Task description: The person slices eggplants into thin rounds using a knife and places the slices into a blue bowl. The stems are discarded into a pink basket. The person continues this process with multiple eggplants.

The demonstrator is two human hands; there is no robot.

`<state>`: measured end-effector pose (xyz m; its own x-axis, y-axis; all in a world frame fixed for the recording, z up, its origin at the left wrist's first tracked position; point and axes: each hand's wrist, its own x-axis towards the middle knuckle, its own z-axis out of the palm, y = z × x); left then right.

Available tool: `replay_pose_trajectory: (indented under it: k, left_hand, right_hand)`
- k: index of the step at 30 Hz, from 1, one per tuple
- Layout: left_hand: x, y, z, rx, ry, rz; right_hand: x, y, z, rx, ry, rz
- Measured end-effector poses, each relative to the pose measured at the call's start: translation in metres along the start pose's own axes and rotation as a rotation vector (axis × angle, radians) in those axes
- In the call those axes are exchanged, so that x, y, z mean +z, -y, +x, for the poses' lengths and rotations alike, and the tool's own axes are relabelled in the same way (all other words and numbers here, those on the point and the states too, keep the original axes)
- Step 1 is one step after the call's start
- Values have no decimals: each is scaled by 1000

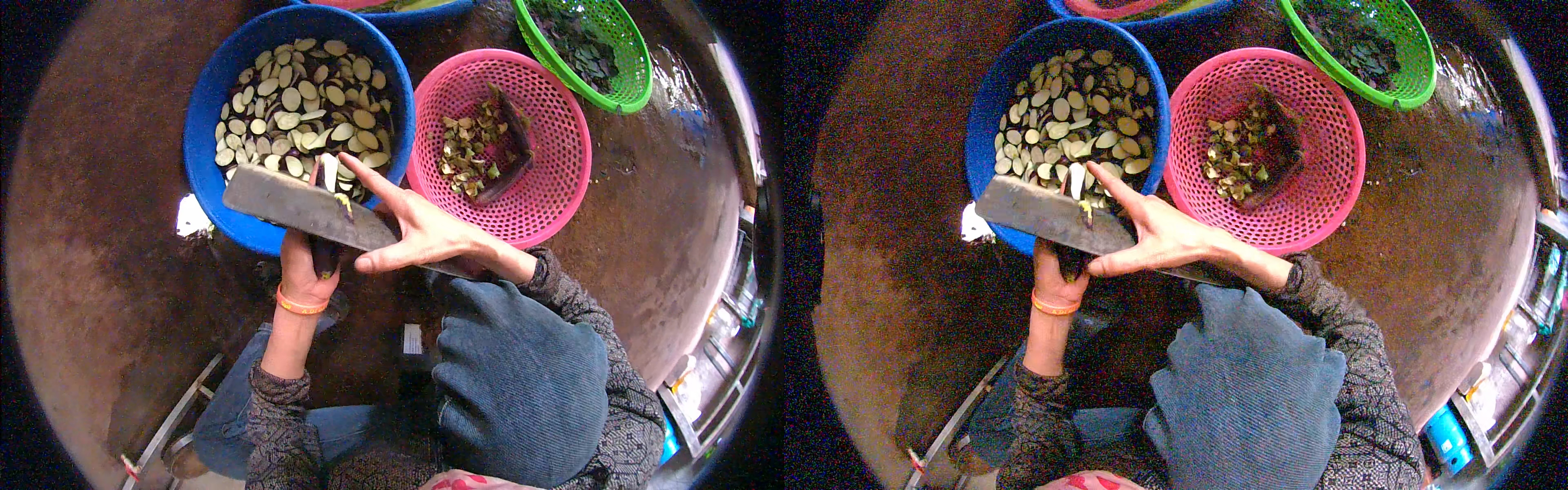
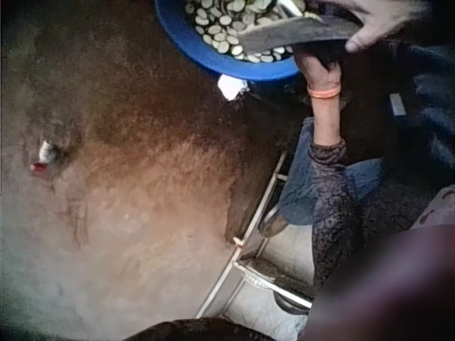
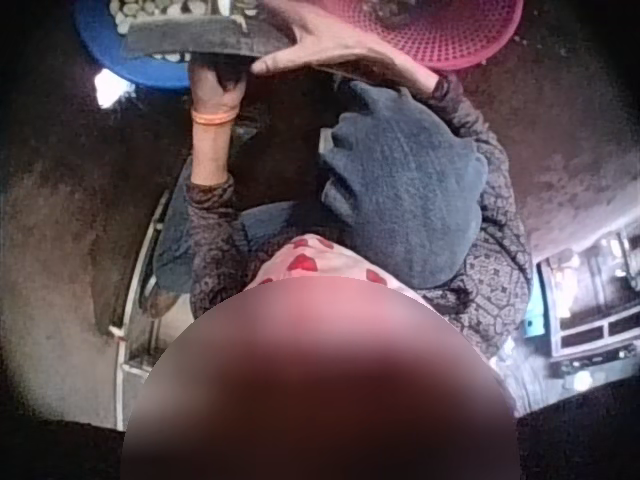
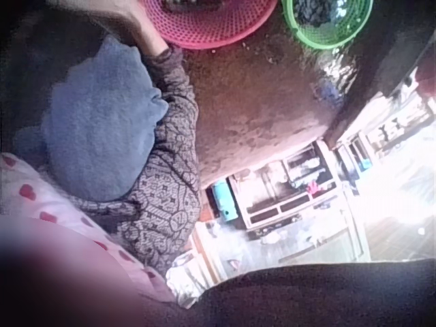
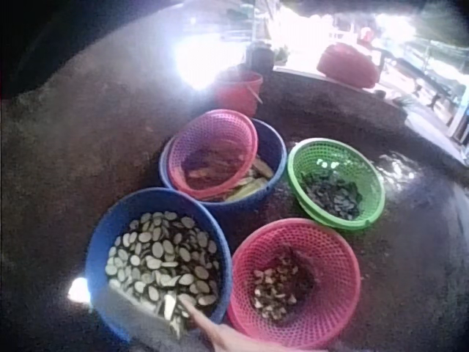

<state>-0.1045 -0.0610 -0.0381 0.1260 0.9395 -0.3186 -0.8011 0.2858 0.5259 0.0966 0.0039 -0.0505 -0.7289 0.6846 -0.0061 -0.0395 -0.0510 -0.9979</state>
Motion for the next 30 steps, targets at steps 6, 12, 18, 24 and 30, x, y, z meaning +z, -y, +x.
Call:
replay_pose_trajectory:
  k: [6, 12, 18, 24, 30]
  left_hand:
    - [12, 6, -7, -105, -194, 86]
    - [28, 11, -18, -323, -222, 51]
    - [8, 9, 5, -2, -365, 15]
    - [11, 17, -1, 82, -319, 287]
    - [22, 13, -8, -252, -418, 213]
  right_hand:
    - [1, 1, 5, 34, -68, -14]
    - [-11, -2, 21, 183, -159, 71]
    - [0, 6, -2, 84, 15, 98]
    - [2, 3, 6, -28, -55, -48]
    - [-4, -3, 18, 125, -119, 65]
